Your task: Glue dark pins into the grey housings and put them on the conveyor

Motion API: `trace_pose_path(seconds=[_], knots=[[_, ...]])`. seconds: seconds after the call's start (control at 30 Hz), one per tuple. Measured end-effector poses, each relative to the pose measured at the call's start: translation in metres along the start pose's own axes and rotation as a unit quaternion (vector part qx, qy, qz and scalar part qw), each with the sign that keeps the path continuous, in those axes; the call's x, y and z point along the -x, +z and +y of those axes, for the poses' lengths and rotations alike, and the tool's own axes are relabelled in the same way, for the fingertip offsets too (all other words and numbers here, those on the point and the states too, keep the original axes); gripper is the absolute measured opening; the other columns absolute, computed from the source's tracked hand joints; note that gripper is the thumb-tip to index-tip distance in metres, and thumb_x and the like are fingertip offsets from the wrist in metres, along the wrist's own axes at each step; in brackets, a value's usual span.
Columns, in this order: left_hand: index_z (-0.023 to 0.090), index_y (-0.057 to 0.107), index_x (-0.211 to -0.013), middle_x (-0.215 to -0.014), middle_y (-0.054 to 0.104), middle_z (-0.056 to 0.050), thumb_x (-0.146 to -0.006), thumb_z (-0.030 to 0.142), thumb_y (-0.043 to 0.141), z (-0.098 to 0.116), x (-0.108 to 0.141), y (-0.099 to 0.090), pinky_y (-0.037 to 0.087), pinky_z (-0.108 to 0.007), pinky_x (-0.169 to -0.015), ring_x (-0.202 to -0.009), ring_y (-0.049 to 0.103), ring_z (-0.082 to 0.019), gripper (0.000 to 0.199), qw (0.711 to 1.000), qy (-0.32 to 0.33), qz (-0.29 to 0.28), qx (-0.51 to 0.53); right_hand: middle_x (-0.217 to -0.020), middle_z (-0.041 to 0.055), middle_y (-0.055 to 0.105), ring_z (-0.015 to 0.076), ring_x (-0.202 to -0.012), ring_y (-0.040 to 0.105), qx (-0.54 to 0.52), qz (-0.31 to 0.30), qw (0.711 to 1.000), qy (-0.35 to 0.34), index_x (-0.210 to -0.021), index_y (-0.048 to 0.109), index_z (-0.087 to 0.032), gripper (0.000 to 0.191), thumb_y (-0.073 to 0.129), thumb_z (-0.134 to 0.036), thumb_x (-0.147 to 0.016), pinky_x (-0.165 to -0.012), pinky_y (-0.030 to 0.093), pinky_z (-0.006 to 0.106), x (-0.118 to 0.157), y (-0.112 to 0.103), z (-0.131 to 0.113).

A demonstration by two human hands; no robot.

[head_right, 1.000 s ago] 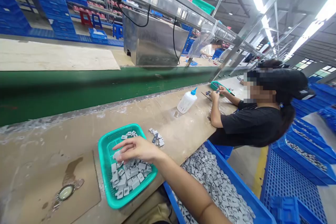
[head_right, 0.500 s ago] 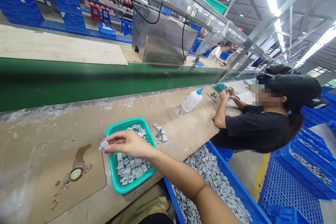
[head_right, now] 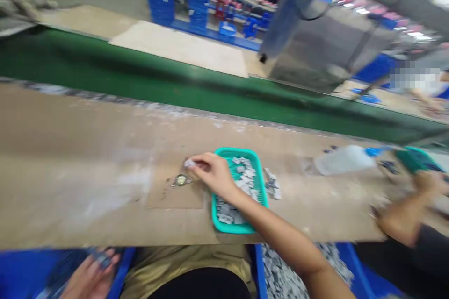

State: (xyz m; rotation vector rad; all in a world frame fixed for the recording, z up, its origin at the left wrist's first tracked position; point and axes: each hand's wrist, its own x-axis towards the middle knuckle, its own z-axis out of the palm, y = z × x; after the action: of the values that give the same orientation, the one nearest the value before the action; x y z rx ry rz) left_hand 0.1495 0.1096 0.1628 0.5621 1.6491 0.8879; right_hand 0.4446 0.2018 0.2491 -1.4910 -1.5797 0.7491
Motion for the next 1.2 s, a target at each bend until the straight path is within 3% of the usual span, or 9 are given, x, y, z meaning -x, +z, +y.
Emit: trace_pose_path(seconds=[0.07, 0.1, 0.27, 0.5, 0.97, 1.1, 1.2], knots=[[0.017, 0.069, -0.079, -0.08, 0.069, -0.005, -0.038, 0.043, 0.09, 0.012, 0.011, -0.003, 0.056, -0.027, -0.067, -0.076, 0.066, -0.022, 0.053, 0.989, -0.051, -0.057, 0.126, -0.089, 0.0065, 0.069, 0.0182, -0.079, 0.063, 0.018, 0.012, 1.0, -0.001, -0.094, 0.07, -0.018, 0.02, 0.061, -0.032, -0.084, -0.071, 0.05, 0.029, 0.003, 0.005, 0.005], [0.016, 0.069, -0.076, -0.077, 0.068, -0.004, -0.037, 0.037, 0.091, 0.018, 0.015, -0.003, 0.056, -0.024, -0.065, -0.073, 0.066, -0.02, 0.05, 0.979, -0.065, -0.085, 0.172, -0.089, 0.0067, 0.069, 0.0185, -0.079, 0.063, 0.035, 0.009, 0.999, -0.01, -0.094, 0.07, -0.018, 0.019, 0.06, -0.032, -0.084, -0.071, 0.05, 0.03, 0.004, 0.007, 0.008], [0.014, 0.069, -0.072, -0.071, 0.066, -0.002, -0.05, 0.026, 0.089, 0.033, 0.024, 0.003, 0.05, -0.016, -0.056, -0.064, 0.063, -0.012, 0.032, 0.947, -0.056, -0.162, 0.27, -0.085, 0.0064, 0.069, 0.0171, -0.067, 0.062, 0.125, -0.03, 0.988, -0.08, -0.093, 0.071, -0.018, 0.02, 0.061, -0.032, -0.083, -0.061, 0.05, 0.03, 0.009, 0.014, 0.014], [0.013, 0.07, -0.074, -0.07, 0.065, -0.003, -0.057, 0.026, 0.086, 0.023, 0.026, 0.012, 0.05, -0.017, -0.057, -0.065, 0.061, -0.011, 0.027, 0.936, -0.05, -0.202, 0.283, -0.091, 0.0068, 0.071, 0.0174, -0.065, 0.062, 0.177, -0.073, 0.981, -0.029, -0.095, 0.073, -0.018, 0.027, 0.058, -0.038, -0.085, -0.057, 0.048, 0.029, 0.008, 0.022, 0.004], [0.011, 0.072, -0.072, -0.067, 0.068, -0.006, -0.052, 0.026, 0.089, 0.03, 0.023, 0.008, 0.051, -0.018, -0.054, -0.06, 0.062, -0.012, 0.03, 0.944, -0.063, -0.168, 0.278, -0.089, 0.0035, 0.071, 0.0205, -0.074, 0.063, 0.256, -0.122, 0.959, -0.02, -0.094, 0.075, -0.023, 0.022, 0.059, -0.035, -0.084, -0.064, 0.043, 0.032, 0.008, 0.032, 0.006], [0.011, 0.073, -0.074, -0.069, 0.07, -0.007, -0.049, 0.026, 0.09, 0.042, 0.027, 0.026, 0.052, -0.017, -0.056, -0.061, 0.063, -0.012, 0.034, 0.946, -0.074, -0.117, 0.294, -0.088, 0.0044, 0.071, 0.0203, -0.071, 0.062, 0.201, -0.095, 0.975, 0.006, -0.091, 0.075, -0.022, 0.023, 0.061, -0.038, -0.082, -0.065, 0.044, 0.033, 0.007, 0.028, 0.0], [0.011, 0.074, -0.076, -0.07, 0.071, -0.007, -0.047, 0.027, 0.09, 0.05, 0.029, 0.052, 0.052, -0.017, -0.058, -0.061, 0.064, -0.012, 0.037, 0.943, -0.056, -0.096, 0.312, -0.087, 0.0067, 0.072, 0.023, -0.076, 0.064, 0.081, -0.074, 0.989, 0.101, -0.089, 0.074, -0.021, 0.028, 0.068, -0.044, -0.075, -0.066, 0.047, 0.033, 0.007, 0.019, -0.013]])
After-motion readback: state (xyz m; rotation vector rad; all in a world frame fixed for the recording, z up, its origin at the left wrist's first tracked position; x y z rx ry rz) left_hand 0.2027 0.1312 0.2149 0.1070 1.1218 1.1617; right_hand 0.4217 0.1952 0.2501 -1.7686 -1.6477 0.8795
